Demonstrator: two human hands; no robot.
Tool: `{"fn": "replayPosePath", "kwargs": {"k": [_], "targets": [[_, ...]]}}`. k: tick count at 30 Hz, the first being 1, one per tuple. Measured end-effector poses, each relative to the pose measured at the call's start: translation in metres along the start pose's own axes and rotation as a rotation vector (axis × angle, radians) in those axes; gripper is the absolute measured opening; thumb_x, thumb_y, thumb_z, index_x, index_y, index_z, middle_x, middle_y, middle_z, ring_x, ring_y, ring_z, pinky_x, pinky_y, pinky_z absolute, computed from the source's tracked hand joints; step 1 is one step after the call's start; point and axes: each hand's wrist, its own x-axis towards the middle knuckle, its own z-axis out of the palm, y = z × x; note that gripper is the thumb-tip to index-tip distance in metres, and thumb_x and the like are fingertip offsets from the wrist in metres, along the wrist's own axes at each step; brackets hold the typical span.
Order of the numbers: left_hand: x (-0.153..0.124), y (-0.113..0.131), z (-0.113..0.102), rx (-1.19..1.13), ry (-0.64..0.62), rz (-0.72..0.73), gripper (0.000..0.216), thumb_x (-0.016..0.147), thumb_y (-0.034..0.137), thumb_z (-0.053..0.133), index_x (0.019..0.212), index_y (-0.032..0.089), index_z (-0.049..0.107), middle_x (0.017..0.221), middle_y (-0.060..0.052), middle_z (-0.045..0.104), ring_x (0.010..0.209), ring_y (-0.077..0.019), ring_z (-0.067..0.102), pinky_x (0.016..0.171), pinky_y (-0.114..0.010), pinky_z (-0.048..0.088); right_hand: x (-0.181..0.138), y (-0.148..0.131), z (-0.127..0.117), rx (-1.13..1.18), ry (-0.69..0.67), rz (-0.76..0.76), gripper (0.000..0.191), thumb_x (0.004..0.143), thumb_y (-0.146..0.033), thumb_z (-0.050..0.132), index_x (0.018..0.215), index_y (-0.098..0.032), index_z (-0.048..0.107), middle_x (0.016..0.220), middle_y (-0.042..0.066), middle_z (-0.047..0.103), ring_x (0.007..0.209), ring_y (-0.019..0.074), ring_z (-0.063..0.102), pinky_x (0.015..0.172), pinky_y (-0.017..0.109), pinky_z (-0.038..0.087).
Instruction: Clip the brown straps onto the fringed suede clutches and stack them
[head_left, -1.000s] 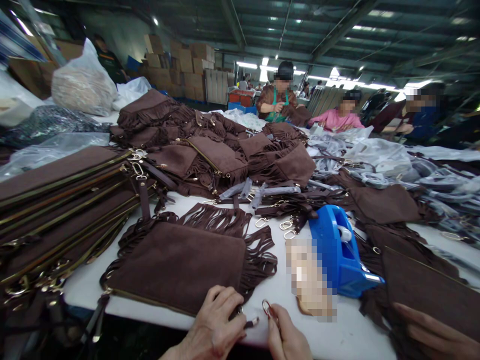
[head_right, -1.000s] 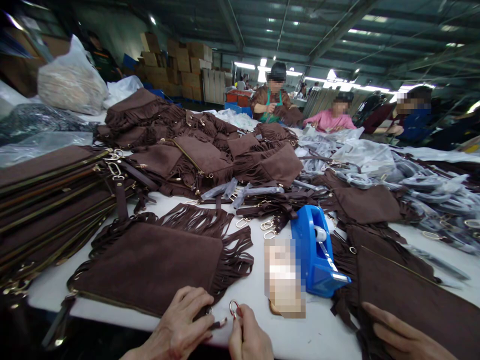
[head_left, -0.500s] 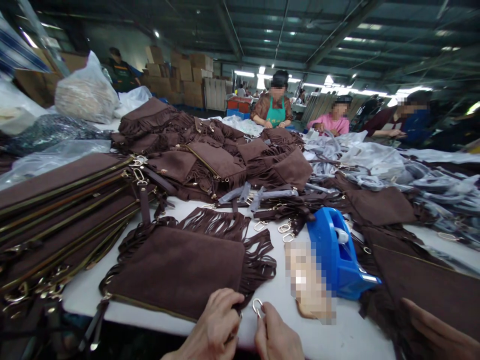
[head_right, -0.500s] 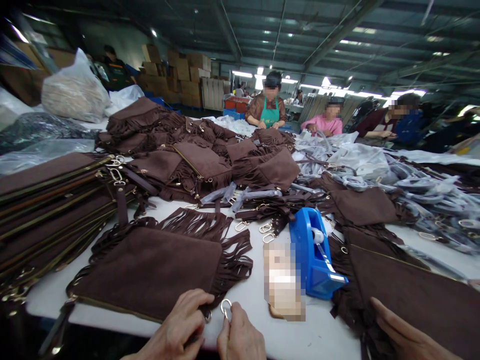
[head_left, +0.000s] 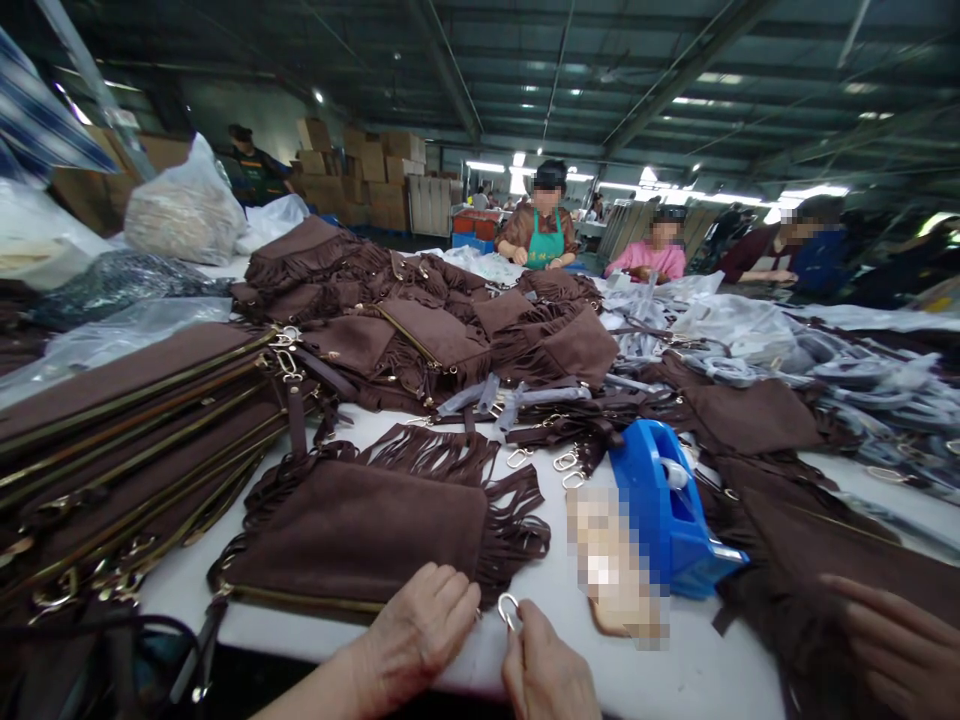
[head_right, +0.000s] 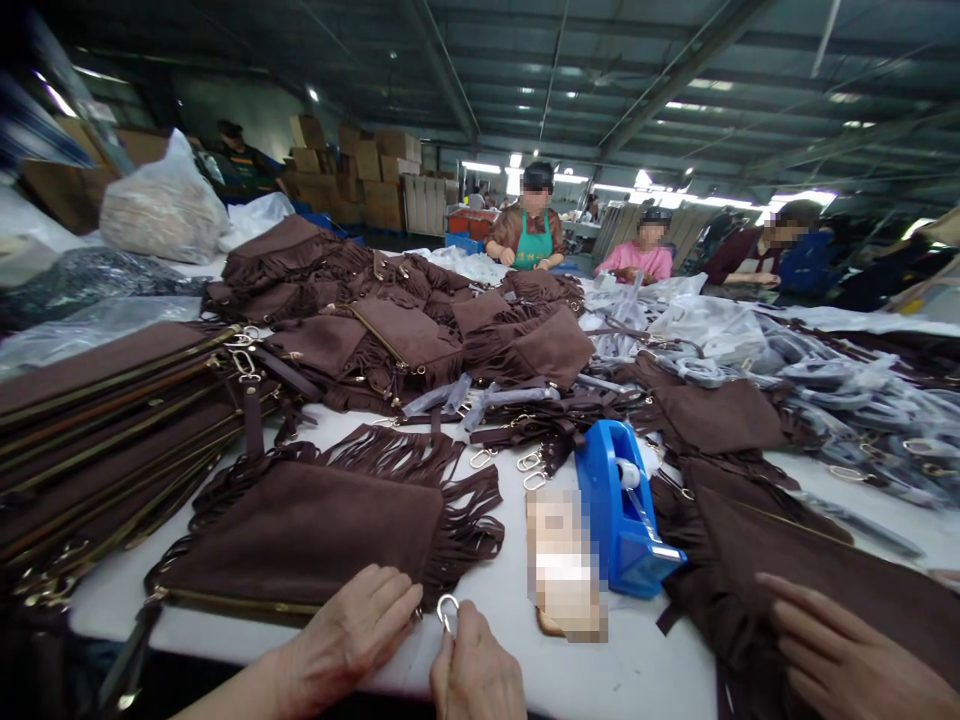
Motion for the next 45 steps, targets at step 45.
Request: {"fn": "replayPosePath", "kwargs": {"k": [45], "targets": [[0.012, 0.0, 0.007, -0.542, -0.039, -0.674, 0.018, 0.077, 0.014, 0.052, 0.059, 0.017, 0.053, 0.059, 0.001, 0.056, 0.061, -0.0125, 0.052, 0.057, -0.023, 0.038, 0.017, -0.051, 0.009, -0.054, -0.196, 0.296, 0.012, 0.089, -0.019, 0.034, 0.084, -0.02, 0.045, 0.063, 0.001, 0.061, 0.054, 0.0163, 0.063, 0.046, 0.024, 0.04]]}}
